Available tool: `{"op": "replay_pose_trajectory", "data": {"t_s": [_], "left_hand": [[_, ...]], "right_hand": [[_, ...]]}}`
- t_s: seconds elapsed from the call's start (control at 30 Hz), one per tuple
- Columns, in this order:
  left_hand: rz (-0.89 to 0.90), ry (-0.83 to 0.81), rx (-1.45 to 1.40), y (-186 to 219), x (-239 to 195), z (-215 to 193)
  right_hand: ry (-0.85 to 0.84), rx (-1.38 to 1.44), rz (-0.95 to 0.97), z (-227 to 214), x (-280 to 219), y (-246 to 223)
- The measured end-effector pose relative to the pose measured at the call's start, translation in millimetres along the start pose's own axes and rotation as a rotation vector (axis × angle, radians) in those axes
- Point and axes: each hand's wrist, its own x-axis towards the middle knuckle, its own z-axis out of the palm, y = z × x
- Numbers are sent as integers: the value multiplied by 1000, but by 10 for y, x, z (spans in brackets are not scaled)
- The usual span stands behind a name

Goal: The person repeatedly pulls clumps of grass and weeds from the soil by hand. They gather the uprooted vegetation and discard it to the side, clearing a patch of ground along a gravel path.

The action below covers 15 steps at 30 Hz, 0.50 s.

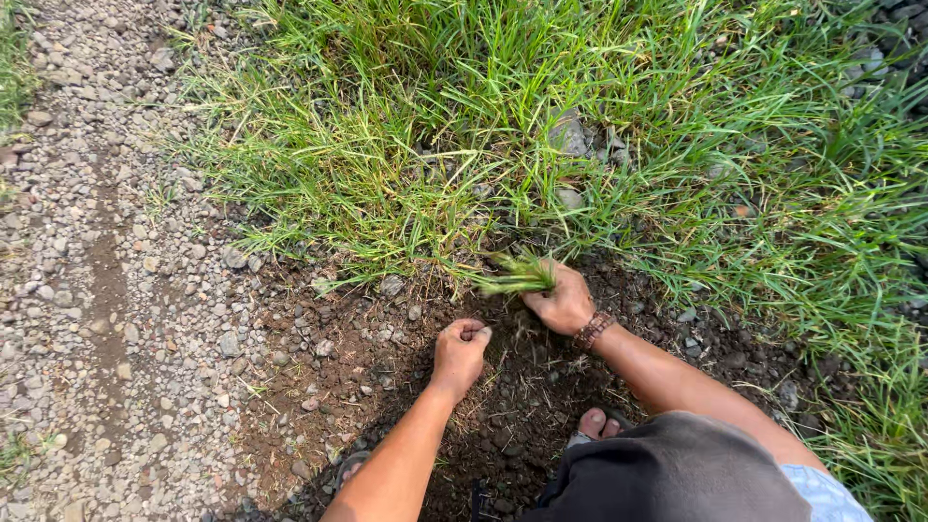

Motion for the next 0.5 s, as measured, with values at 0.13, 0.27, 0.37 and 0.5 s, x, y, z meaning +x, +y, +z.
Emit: {"op": "replay_pose_trajectory", "data": {"t_s": [0.13, 0.27, 0.37, 0.5], "left_hand": [[46, 68, -9, -99, 2, -99], [-66, 44, -49, -161, -33, -221], [-65, 45, 21, -136, -83, -253], [-90, 38, 14, -16, -105, -269]], "right_hand": [[177, -114, -29, 26, 662, -246], [-198, -341, 265, 65, 1185, -554], [-385, -586, 278, 129, 1359, -524], [-208, -653, -81, 214, 1416, -166]]}}
